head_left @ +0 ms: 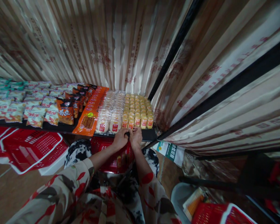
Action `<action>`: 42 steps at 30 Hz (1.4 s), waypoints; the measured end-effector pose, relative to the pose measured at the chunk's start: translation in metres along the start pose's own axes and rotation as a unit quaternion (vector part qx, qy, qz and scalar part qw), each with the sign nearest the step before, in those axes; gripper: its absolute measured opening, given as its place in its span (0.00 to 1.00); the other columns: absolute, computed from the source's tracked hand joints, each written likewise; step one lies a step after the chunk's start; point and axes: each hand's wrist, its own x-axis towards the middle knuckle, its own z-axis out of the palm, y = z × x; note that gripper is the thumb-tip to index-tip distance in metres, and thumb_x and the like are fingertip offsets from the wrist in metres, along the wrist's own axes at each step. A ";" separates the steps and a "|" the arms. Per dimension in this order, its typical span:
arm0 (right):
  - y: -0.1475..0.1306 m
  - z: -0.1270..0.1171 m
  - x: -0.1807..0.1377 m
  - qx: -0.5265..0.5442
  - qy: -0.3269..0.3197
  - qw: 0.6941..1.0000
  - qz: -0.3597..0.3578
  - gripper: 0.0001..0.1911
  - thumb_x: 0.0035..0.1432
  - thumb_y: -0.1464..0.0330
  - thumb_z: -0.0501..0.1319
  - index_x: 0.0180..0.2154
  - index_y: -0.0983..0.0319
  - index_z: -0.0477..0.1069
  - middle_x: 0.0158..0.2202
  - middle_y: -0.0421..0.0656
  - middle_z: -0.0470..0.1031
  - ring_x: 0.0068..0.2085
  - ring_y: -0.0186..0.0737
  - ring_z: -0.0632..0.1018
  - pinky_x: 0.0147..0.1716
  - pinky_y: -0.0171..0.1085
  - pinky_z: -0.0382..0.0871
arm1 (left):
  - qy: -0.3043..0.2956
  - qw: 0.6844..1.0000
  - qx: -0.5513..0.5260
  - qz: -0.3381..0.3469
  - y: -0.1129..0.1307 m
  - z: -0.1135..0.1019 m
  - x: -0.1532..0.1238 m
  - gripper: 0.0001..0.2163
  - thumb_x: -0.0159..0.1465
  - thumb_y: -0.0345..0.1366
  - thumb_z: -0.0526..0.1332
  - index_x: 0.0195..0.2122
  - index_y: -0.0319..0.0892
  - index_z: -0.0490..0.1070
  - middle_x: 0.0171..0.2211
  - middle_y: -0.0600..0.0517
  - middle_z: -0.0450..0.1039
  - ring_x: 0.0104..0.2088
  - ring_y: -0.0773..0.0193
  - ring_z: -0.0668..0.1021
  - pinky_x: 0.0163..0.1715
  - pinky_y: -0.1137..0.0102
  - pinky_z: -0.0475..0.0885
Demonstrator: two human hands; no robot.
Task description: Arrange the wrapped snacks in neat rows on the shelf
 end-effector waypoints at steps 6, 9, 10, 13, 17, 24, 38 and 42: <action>0.004 -0.001 -0.002 0.022 0.008 1.000 0.002 0.10 0.56 0.62 0.55 0.37 0.61 0.64 0.34 0.43 0.71 0.29 0.36 0.71 0.32 0.35 0.64 | 0.004 1.000 -0.004 0.020 0.007 -0.001 0.000 0.17 0.54 0.19 0.51 0.38 0.41 0.72 0.38 0.50 0.72 0.43 0.64 0.74 0.47 0.67 0.70; 0.005 -0.001 -0.003 0.013 0.003 1.000 -0.015 0.08 0.56 0.64 0.53 0.34 0.62 0.64 0.33 0.43 0.69 0.30 0.36 0.70 0.33 0.35 0.64 | -0.019 0.999 -0.030 0.023 0.010 0.001 0.003 0.19 0.52 0.18 0.51 0.40 0.40 0.73 0.41 0.50 0.73 0.45 0.65 0.74 0.50 0.67 0.69; 0.006 -0.002 -0.004 0.012 -0.001 1.000 -0.020 0.08 0.56 0.64 0.53 0.33 0.62 0.65 0.33 0.43 0.69 0.30 0.36 0.70 0.33 0.35 0.65 | -0.022 0.999 -0.036 0.019 0.010 0.002 0.004 0.20 0.52 0.17 0.51 0.41 0.40 0.73 0.43 0.49 0.73 0.46 0.65 0.73 0.52 0.67 0.68; 0.007 -0.004 -0.006 0.021 -0.012 0.999 -0.034 0.08 0.57 0.64 0.53 0.32 0.62 0.66 0.34 0.45 0.68 0.32 0.37 0.71 0.35 0.37 0.66 | -0.020 0.999 -0.044 0.013 0.010 0.004 0.003 0.20 0.51 0.16 0.51 0.40 0.41 0.73 0.46 0.49 0.73 0.50 0.65 0.72 0.56 0.65 0.65; 0.009 -0.007 -0.013 0.054 -0.003 0.997 -0.059 0.08 0.57 0.65 0.53 0.33 0.62 0.67 0.35 0.46 0.68 0.38 0.40 0.70 0.41 0.39 0.67 | -0.006 0.998 -0.058 0.034 0.007 0.004 -0.003 0.20 0.51 0.17 0.51 0.38 0.41 0.73 0.45 0.49 0.73 0.49 0.65 0.73 0.54 0.66 0.66; 0.011 -0.008 -0.033 0.077 0.015 0.997 -0.020 0.11 0.57 0.61 0.52 0.32 0.61 0.67 0.38 0.47 0.68 0.40 0.40 0.70 0.40 0.38 0.68 | -0.015 1.000 -0.024 0.004 0.003 -0.001 -0.020 0.14 0.55 0.21 0.52 0.35 0.42 0.74 0.35 0.52 0.75 0.39 0.66 0.75 0.46 0.69 0.70; 0.045 0.021 -0.091 0.001 -0.184 0.982 0.044 0.12 0.58 0.66 0.49 0.26 0.60 0.68 0.25 0.43 0.73 0.28 0.38 0.74 0.31 0.35 0.65 | -0.160 0.974 0.063 -0.145 -0.056 0.011 -0.059 0.10 0.60 0.29 0.53 0.27 0.41 0.73 0.29 0.50 0.77 0.34 0.63 0.77 0.39 0.70 0.70; 0.056 0.034 -0.101 0.001 -0.253 0.966 0.047 0.15 0.53 0.69 0.59 0.15 0.59 0.64 0.14 0.39 0.67 0.22 0.37 0.72 0.26 0.35 0.63 | -0.206 0.959 0.066 -0.180 -0.084 0.020 -0.074 0.06 0.53 0.30 0.60 0.21 0.42 0.73 0.23 0.50 0.76 0.32 0.60 0.79 0.35 0.71 0.71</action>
